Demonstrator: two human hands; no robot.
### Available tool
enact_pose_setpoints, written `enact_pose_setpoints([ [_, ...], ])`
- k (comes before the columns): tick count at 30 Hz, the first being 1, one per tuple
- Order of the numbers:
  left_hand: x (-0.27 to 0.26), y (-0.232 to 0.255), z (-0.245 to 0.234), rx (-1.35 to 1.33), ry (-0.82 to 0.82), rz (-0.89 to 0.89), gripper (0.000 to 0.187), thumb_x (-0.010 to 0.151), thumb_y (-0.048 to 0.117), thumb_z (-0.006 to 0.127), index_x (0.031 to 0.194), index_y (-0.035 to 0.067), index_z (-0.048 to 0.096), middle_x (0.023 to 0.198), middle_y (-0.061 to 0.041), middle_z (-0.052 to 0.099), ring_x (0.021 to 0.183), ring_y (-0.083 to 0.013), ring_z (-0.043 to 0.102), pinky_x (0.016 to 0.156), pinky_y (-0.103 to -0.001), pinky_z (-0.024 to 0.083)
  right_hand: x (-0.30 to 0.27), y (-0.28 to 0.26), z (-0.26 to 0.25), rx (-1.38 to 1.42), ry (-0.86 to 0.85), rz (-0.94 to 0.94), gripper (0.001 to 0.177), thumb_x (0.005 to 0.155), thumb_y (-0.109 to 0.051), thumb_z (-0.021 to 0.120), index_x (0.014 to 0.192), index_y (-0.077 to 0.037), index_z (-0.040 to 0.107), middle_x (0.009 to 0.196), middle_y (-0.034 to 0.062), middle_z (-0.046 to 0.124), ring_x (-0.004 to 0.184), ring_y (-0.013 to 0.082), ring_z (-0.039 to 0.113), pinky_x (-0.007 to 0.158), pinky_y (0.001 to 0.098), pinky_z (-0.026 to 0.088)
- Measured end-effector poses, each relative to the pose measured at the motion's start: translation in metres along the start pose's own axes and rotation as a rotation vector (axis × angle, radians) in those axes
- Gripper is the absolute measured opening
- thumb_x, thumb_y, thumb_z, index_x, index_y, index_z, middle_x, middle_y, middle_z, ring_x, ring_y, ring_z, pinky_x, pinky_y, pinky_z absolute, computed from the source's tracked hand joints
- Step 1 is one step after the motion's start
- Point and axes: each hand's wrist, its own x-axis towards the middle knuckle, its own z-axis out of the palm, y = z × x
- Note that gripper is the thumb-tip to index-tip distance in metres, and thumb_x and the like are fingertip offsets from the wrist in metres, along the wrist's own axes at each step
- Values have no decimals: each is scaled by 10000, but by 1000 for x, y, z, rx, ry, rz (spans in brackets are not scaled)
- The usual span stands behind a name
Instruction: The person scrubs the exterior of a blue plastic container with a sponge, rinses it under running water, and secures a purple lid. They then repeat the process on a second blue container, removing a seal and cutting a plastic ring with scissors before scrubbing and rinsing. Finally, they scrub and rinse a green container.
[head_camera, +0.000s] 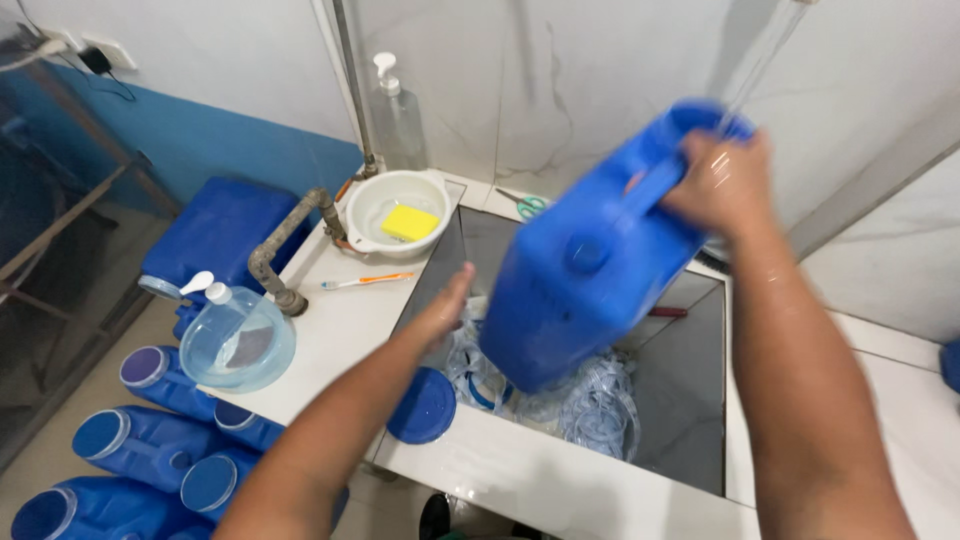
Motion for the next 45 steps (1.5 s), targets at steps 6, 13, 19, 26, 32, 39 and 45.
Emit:
enact_pose_setpoints([
  [6, -68, 95, -106, -362, -236, 297, 1058, 833, 854, 147, 1572, 106, 266, 1470, -239, 552, 1292, -401, 583, 1010, -559, 496, 1, 66, 37, 845, 84, 524, 607, 909, -599, 637, 1141, -42, 699, 1075, 172, 701, 992, 355, 690, 874, 519, 554],
  [13, -61, 81, -82, -335, -170, 246, 835, 941, 693, 433, 1541, 114, 395, 1498, -126, 557, 1331, -266, 577, 1124, -463, 475, -122, -14, 167, 1547, -267, 1060, 609, 947, -569, 537, 1283, -67, 614, 1254, 182, 639, 1144, 375, 621, 965, 582, 501],
  [19, -83, 86, -51, 130, -372, 706, 1067, 839, 584, 773, 1600, 102, 202, 1560, -110, 411, 1413, -236, 408, 1153, -404, 325, -195, -108, 188, 2229, -361, 1408, 629, 980, -543, 451, 1405, -88, 541, 1408, 190, 586, 1275, 393, 562, 1043, 637, 457],
  [26, -122, 193, -17, 42, -159, 884, 1150, 608, 329, 1007, 1496, 41, 335, 1414, -131, 572, 1353, -266, 566, 1161, -398, 480, -186, -70, 283, 2137, -650, 960, 436, 1031, -344, 579, 1363, -66, 534, 1336, 174, 587, 1203, 349, 552, 1016, 597, 518],
  [32, -141, 188, -10, 297, 100, 936, 1166, 576, 349, 1013, 1490, 43, 355, 1405, -166, 607, 1345, -281, 583, 1160, -393, 462, -188, 118, 219, 770, -401, 990, 373, 1063, -282, 565, 990, 63, 686, 742, 124, 614, 618, 232, 535, 544, 436, 411],
  [39, -89, 138, 88, 663, 187, 854, 1229, 457, 467, 1017, 1427, 8, 417, 1380, -219, 579, 1298, -362, 567, 1106, -424, 444, -6, 106, 63, 1163, 208, 551, 121, 1052, -87, 605, 1157, -33, 635, 968, 56, 703, 788, 122, 678, 649, 264, 548],
  [45, -51, 125, 144, 801, 35, 832, 1250, 458, 509, 981, 1452, 15, 407, 1391, -211, 563, 1312, -380, 538, 1100, -439, 448, 46, 17, 10, 1340, -365, 561, 129, 935, -23, 617, 1061, -48, 625, 982, 80, 714, 872, 180, 736, 819, 340, 626],
])
